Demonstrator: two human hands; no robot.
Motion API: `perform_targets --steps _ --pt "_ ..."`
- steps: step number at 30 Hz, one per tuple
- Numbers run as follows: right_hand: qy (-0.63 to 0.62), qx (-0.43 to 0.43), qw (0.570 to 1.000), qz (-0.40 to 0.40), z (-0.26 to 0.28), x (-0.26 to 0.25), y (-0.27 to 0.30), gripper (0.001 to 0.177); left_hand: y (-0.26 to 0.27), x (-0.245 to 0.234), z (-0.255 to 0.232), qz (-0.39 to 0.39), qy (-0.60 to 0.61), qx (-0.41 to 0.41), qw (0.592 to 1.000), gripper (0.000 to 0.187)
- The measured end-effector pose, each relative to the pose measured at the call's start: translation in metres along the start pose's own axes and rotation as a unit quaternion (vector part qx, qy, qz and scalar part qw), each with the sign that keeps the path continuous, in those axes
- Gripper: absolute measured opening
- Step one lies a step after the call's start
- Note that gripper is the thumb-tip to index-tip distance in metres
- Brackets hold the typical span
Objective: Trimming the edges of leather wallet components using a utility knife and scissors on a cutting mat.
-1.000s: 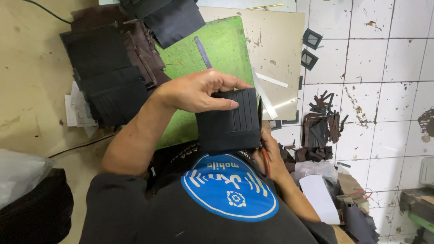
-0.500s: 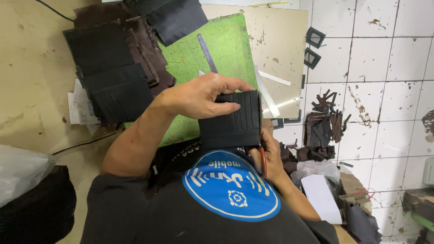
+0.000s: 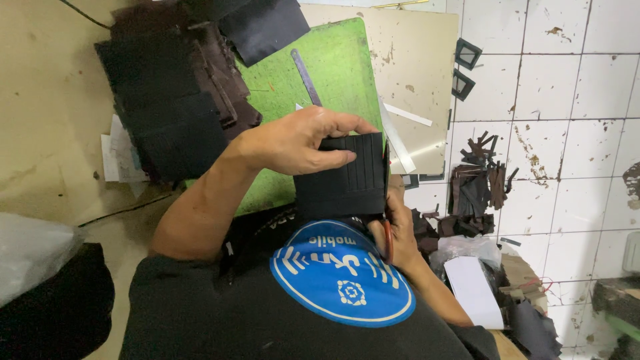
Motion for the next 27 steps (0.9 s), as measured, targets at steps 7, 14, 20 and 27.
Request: perform_targets --steps 7,14,20,27 --pt "-0.002 0.002 1.000 -0.004 0.005 0.005 -0.001 0.022 -0.001 -0.002 0.001 -0.001 -0.002 0.003 1.000 0.041" --pt "0.004 0.019 1.000 -0.011 -0.013 -0.003 0.004 0.017 -0.001 -0.002 0.010 -0.005 -0.003 0.010 1.000 0.041" --pt "-0.010 0.045 0.999 -0.008 -0.020 -0.006 0.003 0.014 0.009 -0.007 0.005 -0.018 0.003 0.009 1.000 0.043" --pt "-0.008 0.020 1.000 0.013 -0.008 0.004 -0.012 0.012 0.008 -0.008 0.014 -0.010 0.014 0.015 1.000 0.044"
Point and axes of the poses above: each hand's wrist, its own y-axis away from the middle knuckle, its own x-axis out of the palm, z = x × y, the point moved 6 cm from there along -y, towards the middle knuckle, and after that the axes turned 11 degrees about -z, right-handed, at the moved point
